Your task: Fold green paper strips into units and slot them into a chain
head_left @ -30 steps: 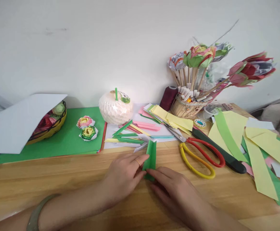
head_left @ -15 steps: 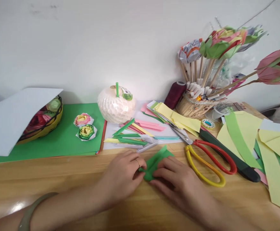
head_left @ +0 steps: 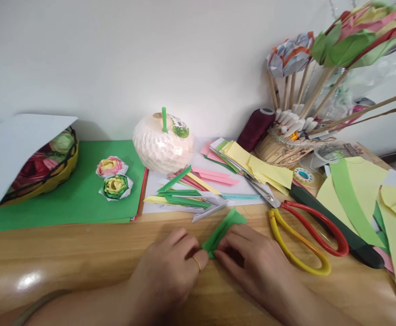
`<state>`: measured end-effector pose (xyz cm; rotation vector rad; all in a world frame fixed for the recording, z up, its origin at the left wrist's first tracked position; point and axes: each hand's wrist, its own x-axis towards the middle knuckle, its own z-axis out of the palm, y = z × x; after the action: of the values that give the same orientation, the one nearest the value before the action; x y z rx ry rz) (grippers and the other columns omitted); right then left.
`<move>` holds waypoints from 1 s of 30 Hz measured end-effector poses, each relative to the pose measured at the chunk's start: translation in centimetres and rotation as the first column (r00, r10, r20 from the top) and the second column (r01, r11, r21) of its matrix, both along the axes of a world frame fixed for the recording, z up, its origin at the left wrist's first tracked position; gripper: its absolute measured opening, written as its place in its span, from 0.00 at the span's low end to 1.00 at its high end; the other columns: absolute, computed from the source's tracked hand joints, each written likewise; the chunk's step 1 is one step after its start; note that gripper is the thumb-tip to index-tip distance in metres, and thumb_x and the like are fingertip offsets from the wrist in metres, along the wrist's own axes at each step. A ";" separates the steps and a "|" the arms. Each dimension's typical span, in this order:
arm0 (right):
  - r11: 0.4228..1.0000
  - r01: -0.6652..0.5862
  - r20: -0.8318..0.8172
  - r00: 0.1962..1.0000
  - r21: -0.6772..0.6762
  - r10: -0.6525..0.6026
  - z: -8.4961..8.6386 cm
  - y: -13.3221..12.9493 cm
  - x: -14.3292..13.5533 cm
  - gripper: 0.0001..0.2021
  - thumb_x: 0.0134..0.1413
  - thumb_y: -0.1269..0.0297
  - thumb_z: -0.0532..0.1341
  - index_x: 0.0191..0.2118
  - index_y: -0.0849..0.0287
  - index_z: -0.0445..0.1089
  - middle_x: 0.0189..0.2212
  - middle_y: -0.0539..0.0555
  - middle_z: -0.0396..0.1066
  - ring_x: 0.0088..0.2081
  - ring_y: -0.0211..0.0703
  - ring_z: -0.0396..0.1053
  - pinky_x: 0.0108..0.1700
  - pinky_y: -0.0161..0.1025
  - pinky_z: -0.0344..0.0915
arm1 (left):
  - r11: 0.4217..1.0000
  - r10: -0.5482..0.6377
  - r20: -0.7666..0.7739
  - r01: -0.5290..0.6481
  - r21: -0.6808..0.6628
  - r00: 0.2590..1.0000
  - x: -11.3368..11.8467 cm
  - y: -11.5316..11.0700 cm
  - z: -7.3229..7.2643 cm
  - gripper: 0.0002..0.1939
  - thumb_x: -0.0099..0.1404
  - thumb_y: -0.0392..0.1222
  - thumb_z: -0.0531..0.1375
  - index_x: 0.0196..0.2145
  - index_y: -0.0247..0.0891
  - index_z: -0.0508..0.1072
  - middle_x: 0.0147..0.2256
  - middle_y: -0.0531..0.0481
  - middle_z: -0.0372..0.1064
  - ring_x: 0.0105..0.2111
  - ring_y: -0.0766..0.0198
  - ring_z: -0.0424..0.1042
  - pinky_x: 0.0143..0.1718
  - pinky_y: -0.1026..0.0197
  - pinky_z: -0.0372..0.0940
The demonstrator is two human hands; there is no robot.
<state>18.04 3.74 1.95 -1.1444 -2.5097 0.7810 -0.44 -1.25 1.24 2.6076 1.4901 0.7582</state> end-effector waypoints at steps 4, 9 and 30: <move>1.000 -0.020 0.013 1.000 0.023 0.020 -0.1 0.1 0.1 0.06 0.51 0.73 0.58 0.26 0.57 0.64 0.25 0.49 0.65 0.28 0.39 0.64 0.27 0.34 0.58 | 0.976 -0.007 -0.077 0.024 0.216 0.997 0.2 -0.8 -0.3 0.15 0.67 0.31 0.46 0.35 0.37 0.72 0.16 0.55 0.59 0.17 0.65 0.60 0.14 0.63 0.48; 0.999 -0.025 0.014 1.000 0.043 0.024 -0.3 0.0 0.1 0.06 0.52 0.72 0.57 0.26 0.57 0.64 0.25 0.50 0.65 0.27 0.39 0.64 0.26 0.34 0.58 | 0.974 -0.049 -0.119 0.074 0.216 0.992 0.3 -1.0 -0.6 0.16 0.67 0.28 0.44 0.34 0.34 0.71 0.15 0.55 0.60 0.14 0.66 0.62 0.13 0.63 0.50; 0.896 -0.341 0.046 0.938 0.283 0.343 0.9 -1.3 0.4 0.14 0.59 0.60 0.53 0.45 0.60 0.70 0.39 0.58 0.74 0.40 0.46 0.71 0.40 0.40 0.69 | 0.985 0.119 -0.240 -0.084 0.149 0.964 -0.2 0.4 -0.2 0.12 0.66 0.36 0.49 0.36 0.34 0.72 0.21 0.51 0.64 0.22 0.63 0.65 0.17 0.65 0.54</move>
<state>18.39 2.41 2.89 -0.6111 -2.7438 0.4680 -0.60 -0.89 1.06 2.8368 1.7047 0.5785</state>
